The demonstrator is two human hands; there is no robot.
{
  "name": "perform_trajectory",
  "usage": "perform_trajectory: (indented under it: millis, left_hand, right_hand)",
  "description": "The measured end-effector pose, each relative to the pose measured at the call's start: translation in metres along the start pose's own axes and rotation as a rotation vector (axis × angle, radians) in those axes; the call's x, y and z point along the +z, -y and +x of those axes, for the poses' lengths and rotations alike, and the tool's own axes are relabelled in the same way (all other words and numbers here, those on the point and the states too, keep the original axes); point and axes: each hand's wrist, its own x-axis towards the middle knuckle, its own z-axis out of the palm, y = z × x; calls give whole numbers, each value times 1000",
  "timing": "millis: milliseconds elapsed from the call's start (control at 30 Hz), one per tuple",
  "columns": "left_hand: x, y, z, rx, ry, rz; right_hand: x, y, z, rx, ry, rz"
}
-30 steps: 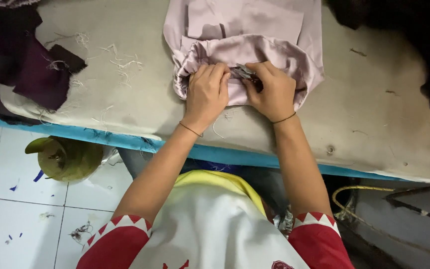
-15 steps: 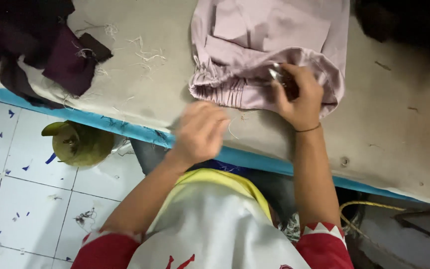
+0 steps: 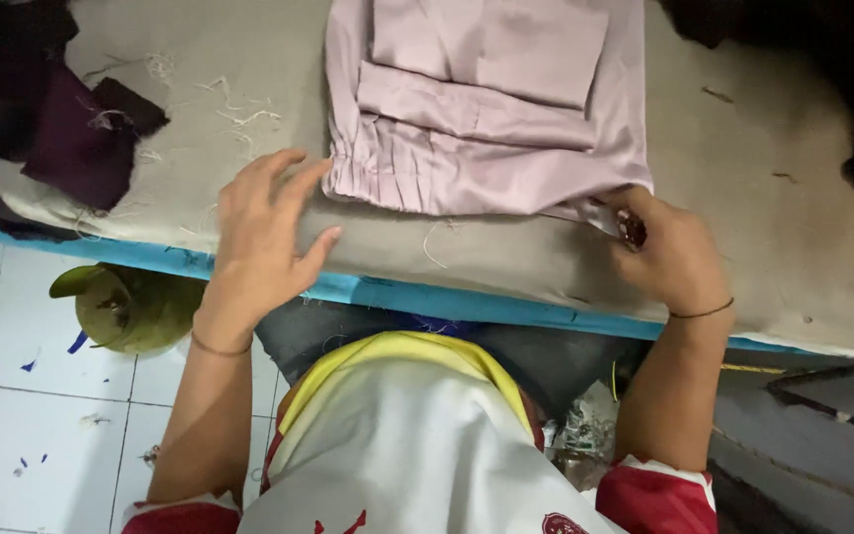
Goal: Trimming loose threads from the waistband of trousers using snips and then folding them for storage.
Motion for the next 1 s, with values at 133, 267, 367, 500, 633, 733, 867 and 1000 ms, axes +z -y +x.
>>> perform_trajectory:
  millis: [133,267,367,500,633,733,867,1000]
  left_hand:
    - [17,16,13,113,154,44]
    - [26,32,24,161,209,147]
    - [34,45,29,166,227,145]
    - [29,46,38,133,221,34]
    - [42,58,53,100,13,-325]
    - [49,59,80,-40,-20,-445]
    - [75,69,119,-273,-24,-400]
    - [95,69,127,-296,-170,-155]
  right_hand:
    - [37,-39,-12,-14,-109,-97]
    - [33,-26,-15,-184,-192,-168]
    - [36,-41,-10,-181,-164,-218]
    - [31,-46,-4,-165,-156,-102]
    - [14,-52,2,-62,-197,338]
    - [7,-56,28,-9,-281,411]
    - [45,-86,92,-145,-395,269]
    - [52,-83,102,17,-376,120]
